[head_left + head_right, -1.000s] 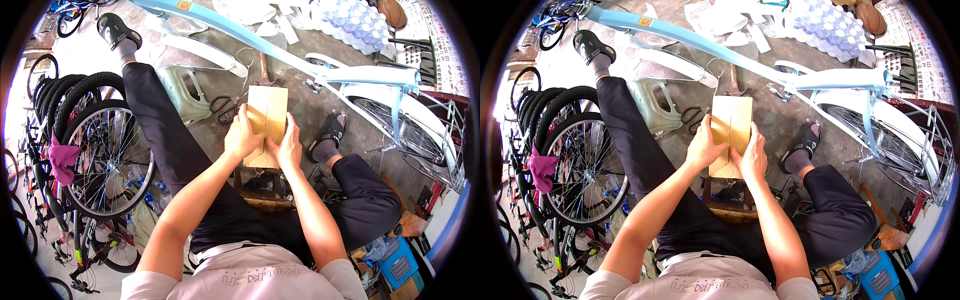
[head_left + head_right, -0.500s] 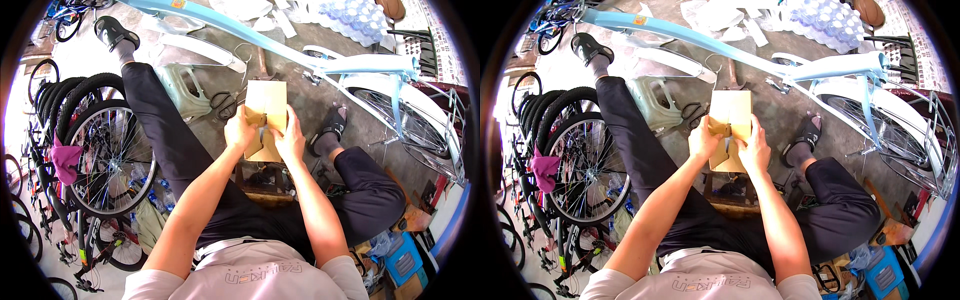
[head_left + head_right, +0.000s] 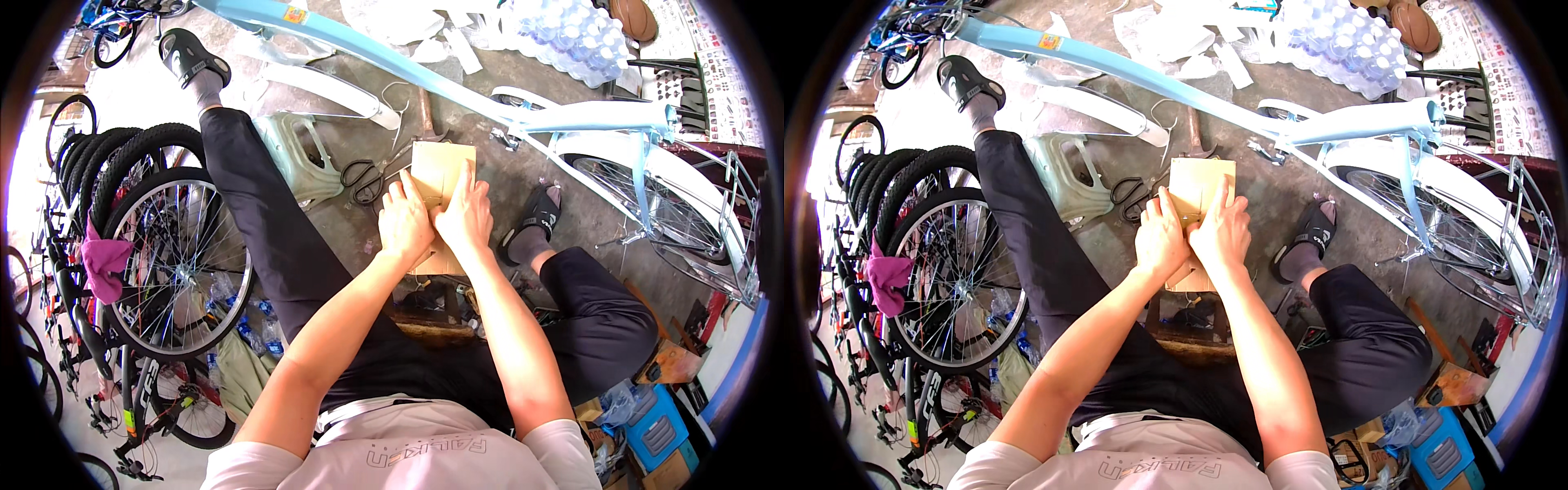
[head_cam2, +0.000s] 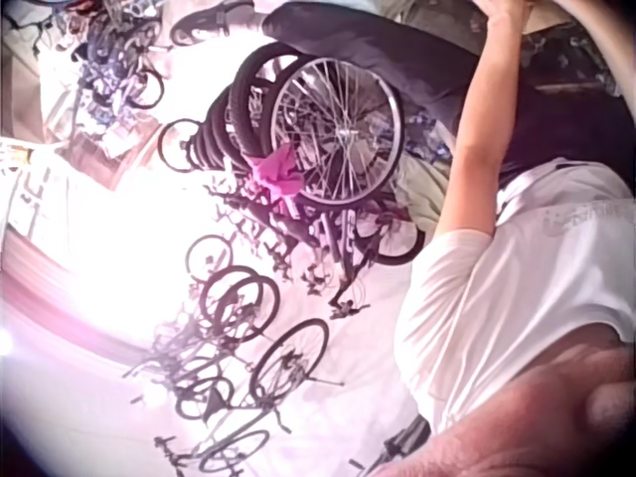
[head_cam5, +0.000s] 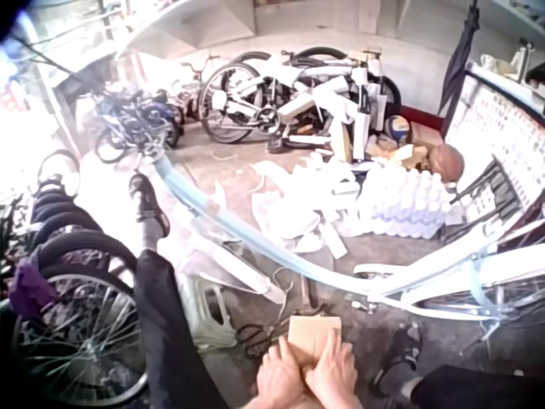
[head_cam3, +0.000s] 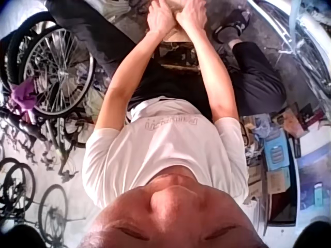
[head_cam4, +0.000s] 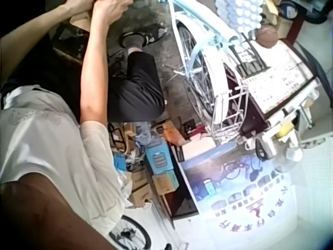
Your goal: The person cuts open a cardboard box with scissors, unboxes and unwraps bicycle parts, then cuts and flattens the empty box.
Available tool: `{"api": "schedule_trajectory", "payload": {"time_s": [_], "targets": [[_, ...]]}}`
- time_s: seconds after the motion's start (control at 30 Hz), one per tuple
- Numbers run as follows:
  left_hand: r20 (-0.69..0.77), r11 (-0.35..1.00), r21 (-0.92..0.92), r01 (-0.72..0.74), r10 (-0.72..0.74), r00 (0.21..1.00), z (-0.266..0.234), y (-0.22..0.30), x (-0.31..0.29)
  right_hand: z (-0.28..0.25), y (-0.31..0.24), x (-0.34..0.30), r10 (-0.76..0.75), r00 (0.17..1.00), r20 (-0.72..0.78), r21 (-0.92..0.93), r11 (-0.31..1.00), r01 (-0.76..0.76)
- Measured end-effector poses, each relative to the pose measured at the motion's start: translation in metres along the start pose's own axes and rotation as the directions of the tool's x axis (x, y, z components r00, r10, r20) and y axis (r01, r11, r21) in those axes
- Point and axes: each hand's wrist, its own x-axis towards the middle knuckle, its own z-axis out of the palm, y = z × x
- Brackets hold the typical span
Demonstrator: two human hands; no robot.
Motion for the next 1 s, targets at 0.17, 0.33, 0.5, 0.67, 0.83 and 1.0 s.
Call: {"api": "schedule_trajectory", "payload": {"time_s": [0.17, 0.33, 0.5, 0.67, 0.83, 1.0], "targets": [[0.043, 1.0, -0.014, 0.002, -0.001, 0.999, 0.0, 0.006, 0.011, -0.015, -0.004, 0.013, 0.082, 0.991, 0.105, 0.003, 0.997, -0.082], [0.189, 0.993, -0.034, 0.11, -0.101, 0.977, -0.012, -0.004, 0.023, -0.021, 0.021, 0.027, -0.031, 0.984, 0.177, 0.174, 0.985, 0.0], [0.012, 0.992, 0.051, 0.114, -0.115, 0.993, -0.001, 0.004, 0.012, -0.016, 0.036, 0.024, -0.052, 0.991, 0.126, 0.345, 0.938, 0.005], [-0.096, 0.989, 0.12, 0.089, -0.077, 0.992, -0.002, 0.008, 0.006, -0.003, 0.051, 0.022, -0.077, 0.994, 0.073, 0.416, 0.908, 0.04], [0.015, 0.999, -0.031, 0.013, -0.013, 1.0, -0.017, -0.002, 0.006, 0.002, 0.075, 0.025, -0.079, 0.994, 0.073, 0.629, 0.777, 0.016], [0.013, 0.995, 0.096, 0.004, -0.005, 1.0, -0.002, 0.007, 0.006, -0.003, 0.064, 0.022, -0.063, 0.989, 0.137, 0.56, 0.828, -0.024]]}}
